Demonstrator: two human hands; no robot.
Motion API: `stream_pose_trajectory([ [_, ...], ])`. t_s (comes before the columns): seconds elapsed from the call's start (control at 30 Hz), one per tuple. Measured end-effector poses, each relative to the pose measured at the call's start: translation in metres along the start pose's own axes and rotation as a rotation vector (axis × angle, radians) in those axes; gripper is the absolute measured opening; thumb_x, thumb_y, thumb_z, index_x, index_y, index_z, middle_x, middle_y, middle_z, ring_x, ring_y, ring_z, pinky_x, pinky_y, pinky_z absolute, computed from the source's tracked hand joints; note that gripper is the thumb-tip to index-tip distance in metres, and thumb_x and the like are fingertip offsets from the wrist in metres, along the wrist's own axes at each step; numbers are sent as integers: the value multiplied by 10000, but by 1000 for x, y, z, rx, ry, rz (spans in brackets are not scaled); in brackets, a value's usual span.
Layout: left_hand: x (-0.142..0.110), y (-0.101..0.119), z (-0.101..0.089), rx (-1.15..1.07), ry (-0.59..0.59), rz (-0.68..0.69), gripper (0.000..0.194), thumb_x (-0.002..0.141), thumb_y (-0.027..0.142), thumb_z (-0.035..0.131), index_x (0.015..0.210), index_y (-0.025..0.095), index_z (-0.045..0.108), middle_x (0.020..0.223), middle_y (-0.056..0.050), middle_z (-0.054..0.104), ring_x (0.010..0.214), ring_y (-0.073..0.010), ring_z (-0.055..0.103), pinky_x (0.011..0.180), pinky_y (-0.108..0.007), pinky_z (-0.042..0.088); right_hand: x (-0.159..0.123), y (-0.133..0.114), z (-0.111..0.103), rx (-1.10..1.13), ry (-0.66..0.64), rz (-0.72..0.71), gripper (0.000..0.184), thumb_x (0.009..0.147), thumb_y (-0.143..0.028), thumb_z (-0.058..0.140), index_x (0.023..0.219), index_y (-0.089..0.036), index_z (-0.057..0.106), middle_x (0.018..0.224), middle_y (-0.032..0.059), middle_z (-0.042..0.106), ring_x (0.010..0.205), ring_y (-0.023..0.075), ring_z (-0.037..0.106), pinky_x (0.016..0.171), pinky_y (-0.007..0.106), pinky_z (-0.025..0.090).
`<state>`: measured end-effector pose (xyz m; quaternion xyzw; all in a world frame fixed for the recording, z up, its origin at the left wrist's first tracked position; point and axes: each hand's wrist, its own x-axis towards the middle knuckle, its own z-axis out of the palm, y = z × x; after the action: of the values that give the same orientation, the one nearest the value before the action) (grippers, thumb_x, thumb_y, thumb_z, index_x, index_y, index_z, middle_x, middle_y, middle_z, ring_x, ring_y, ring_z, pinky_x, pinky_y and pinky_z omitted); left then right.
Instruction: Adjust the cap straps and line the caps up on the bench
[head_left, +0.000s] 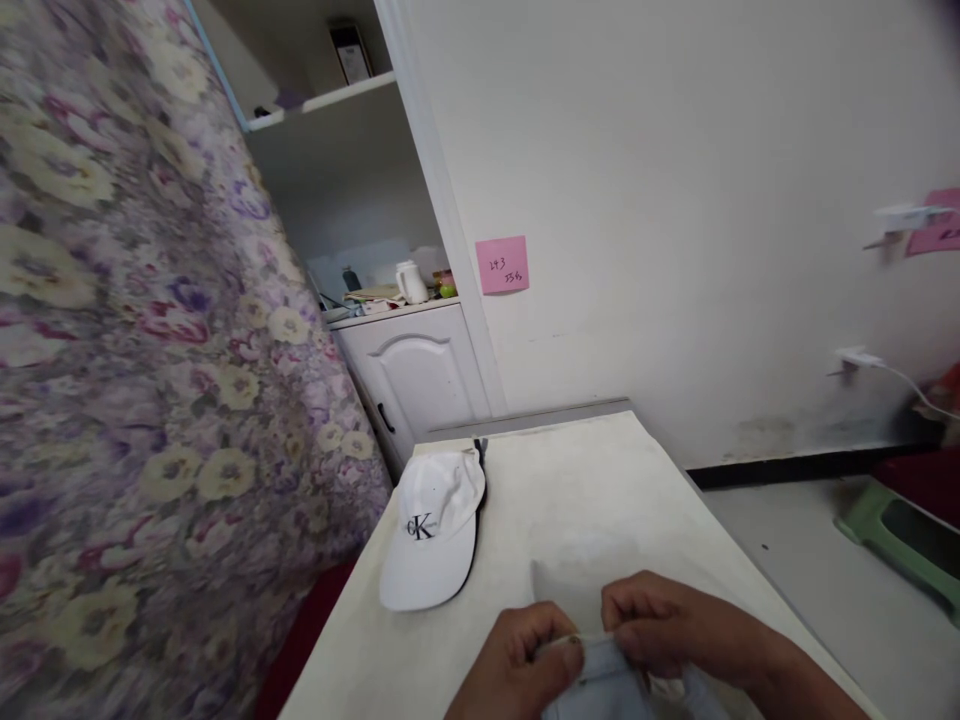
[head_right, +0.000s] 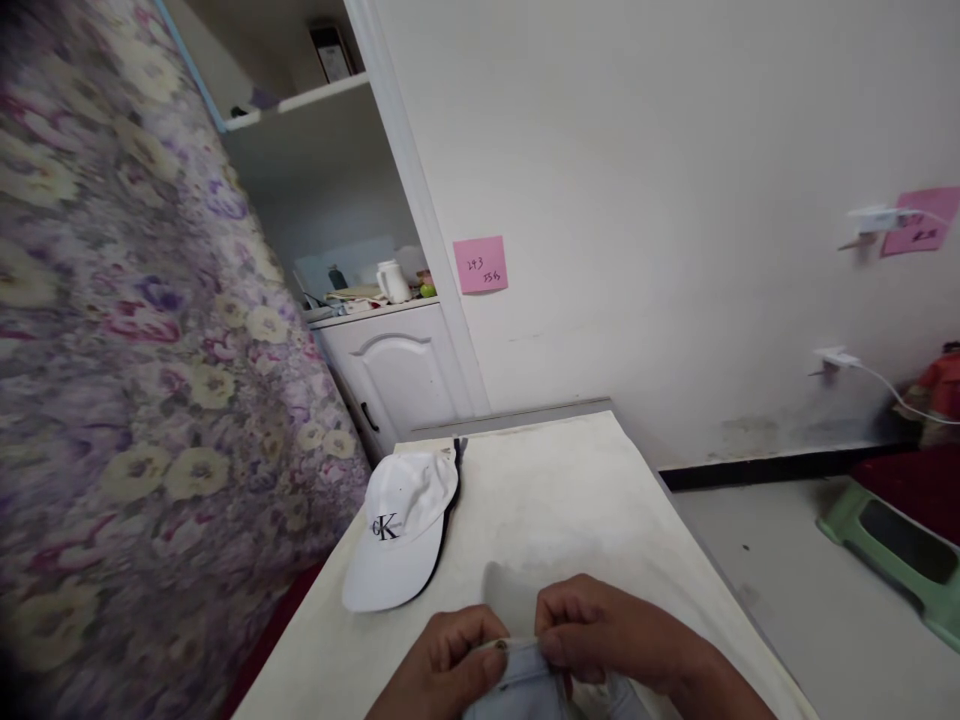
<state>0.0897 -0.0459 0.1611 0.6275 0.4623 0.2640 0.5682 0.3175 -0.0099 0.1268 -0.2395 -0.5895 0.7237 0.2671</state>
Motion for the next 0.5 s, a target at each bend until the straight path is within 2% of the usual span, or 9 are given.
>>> stream_pose_trajectory([
  [0.1,-10,22,-3,210,91,41,350,839,518,638,816,171,687,769,-2,578,769,-176,509,689,-281,351,-6,-8,2,28,-13,-26,311,764,-429,755,765,-159,601,555,-53,566,449,59,380,440,196,249],
  [0.2,-19,36,-4,307,99,65,303,872,486,609,856,199,704,849,-14,622,894,-214,553,801,-301,375,-5,-7,5,71,-30,-47,313,728,-401,799,772,-149,620,592,-43,588,497,69,444,484,194,301],
  [0.37,-17,27,2,235,56,79,324,906,502,567,853,203,679,830,-11,629,870,-204,550,760,-285,388,8,10,7,215,-3,-16,357,570,-334,882,758,-141,648,623,-42,616,555,86,504,556,210,349],
  [0.5,-13,21,4,211,47,81,342,929,512,522,862,205,657,804,-1,609,825,-187,535,735,-279,385,10,15,6,210,13,-6,378,553,-346,894,777,-136,672,620,-48,603,552,87,486,561,220,349],
])
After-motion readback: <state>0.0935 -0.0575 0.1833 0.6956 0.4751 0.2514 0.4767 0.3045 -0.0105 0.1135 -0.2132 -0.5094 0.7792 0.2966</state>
